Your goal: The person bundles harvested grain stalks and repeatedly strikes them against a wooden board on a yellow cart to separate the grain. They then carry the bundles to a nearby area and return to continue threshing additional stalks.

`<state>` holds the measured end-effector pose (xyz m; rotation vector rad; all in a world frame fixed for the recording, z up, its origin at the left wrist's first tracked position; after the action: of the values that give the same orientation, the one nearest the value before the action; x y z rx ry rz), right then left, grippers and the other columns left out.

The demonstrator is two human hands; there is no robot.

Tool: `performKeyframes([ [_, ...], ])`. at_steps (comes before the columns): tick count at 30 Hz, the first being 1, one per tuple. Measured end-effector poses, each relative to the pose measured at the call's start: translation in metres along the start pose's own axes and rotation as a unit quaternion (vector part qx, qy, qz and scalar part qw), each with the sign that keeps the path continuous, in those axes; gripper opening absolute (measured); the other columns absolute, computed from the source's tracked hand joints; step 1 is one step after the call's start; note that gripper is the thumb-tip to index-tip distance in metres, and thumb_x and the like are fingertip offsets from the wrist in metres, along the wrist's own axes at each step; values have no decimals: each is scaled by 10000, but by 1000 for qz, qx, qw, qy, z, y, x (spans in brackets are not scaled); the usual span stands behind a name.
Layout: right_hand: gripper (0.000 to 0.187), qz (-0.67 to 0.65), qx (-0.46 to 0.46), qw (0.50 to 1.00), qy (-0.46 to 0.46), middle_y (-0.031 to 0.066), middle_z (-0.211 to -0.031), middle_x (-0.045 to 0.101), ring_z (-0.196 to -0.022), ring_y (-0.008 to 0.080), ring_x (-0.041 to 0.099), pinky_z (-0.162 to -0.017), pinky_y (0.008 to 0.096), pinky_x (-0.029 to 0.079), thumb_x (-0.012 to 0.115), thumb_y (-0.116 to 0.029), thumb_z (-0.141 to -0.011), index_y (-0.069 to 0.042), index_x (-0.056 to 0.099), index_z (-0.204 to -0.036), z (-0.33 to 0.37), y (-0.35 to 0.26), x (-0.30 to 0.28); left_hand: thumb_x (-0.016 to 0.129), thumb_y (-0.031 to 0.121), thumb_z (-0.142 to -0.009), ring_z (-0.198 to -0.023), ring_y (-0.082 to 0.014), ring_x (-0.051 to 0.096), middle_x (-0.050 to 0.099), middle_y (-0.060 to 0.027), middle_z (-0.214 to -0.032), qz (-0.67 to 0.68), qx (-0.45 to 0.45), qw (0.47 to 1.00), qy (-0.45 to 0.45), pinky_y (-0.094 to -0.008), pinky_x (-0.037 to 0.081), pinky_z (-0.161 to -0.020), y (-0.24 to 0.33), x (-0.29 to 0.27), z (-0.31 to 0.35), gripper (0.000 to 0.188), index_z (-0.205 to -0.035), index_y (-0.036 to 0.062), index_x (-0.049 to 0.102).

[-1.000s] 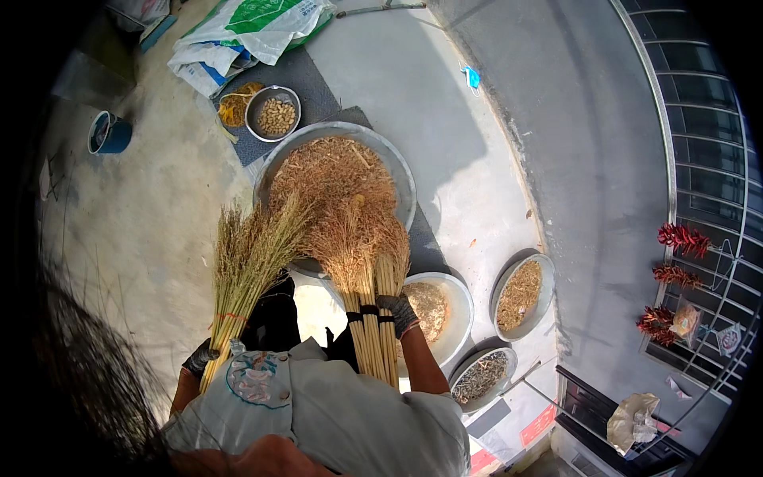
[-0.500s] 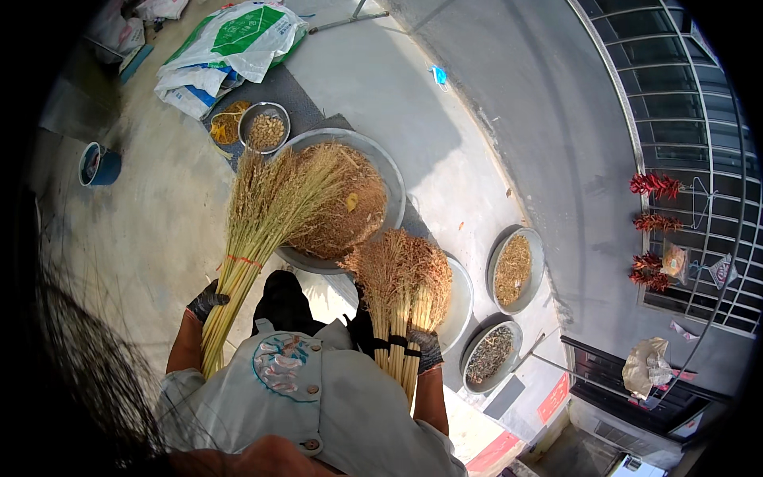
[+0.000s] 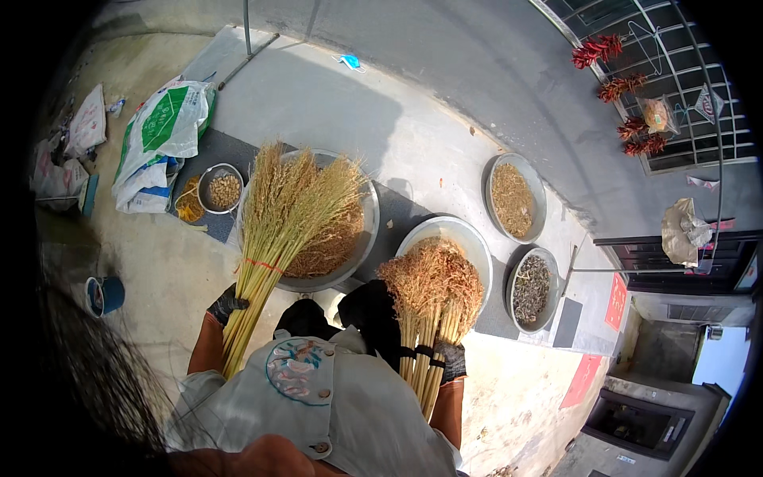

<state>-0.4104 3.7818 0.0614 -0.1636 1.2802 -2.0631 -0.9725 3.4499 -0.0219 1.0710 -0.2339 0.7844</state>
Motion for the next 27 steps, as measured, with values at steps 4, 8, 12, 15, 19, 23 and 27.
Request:
performKeyframes([
  [4,231,-134,57,983,111,86,-797,644,-679,203,629,-605,294,536,443,-106,-852,30,596,-958,51,-59,33,798,222,-594,-947,-178,549,581,-78,-1066,-81,-20,995,-62,-311,448,-832,13,44,-36,750,-1219,-6,451],
  [8,233,-261,105,951,128,94,-854,644,-752,210,640,-656,323,542,575,-118,-794,17,608,-981,74,-18,22,794,177,-619,-1031,-178,517,564,-76,-1131,-147,-56,978,-134,-318,420,-889,29,84,-79,742,-1249,11,438],
  [12,341,-287,57,954,72,122,-1000,625,-849,223,619,-767,342,523,341,-163,-907,15,543,-1116,94,64,12,775,118,-646,-997,-161,526,593,-80,-1075,-275,-62,934,-221,-308,437,-860,32,115,-136,641,-1209,11,486],
  [15,338,-387,202,887,152,70,-1075,612,-939,176,589,-744,327,503,314,-179,-904,-36,571,-1071,123,114,25,775,116,-646,-965,-168,543,609,-86,-1034,-347,-169,895,-223,-315,441,-849,45,163,-158,592,-1164,1,514],
  [19,301,-46,56,995,66,58,-1061,620,-958,184,584,-800,339,467,379,-175,-865,-86,585,-1065,124,190,29,783,132,-642,-968,-180,547,604,-95,-1054,-380,-133,873,-277,-326,435,-864,32,209,-188,612,-1175,6,508],
  [23,314,-106,121,976,148,82,-1057,624,-963,217,590,-822,333,461,465,-266,-837,-88,614,-1049,155,203,37,785,145,-644,-1009,-199,531,580,-101,-1117,-406,-127,846,-322,-346,411,-901,6,239,-223,665,-1219,18,476],
  [27,284,49,134,977,158,101,-998,640,-878,200,615,-726,316,497,422,-174,-874,-23,611,-1023,180,168,61,793,188,-635,-1064,-214,504,559,-102,-1155,-369,-165,829,-386,-358,403,-908,-5,292,-230,707,-1237,19,463],
])
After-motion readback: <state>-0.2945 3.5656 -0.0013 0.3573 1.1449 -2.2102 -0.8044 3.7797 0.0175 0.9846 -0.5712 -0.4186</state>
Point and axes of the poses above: each hand's wrist, its own z-axis away from the middle knuckle, its own x-axis out of the palm, y = z × x, the point moved 6 cm from there along -z, towards the middle knuckle
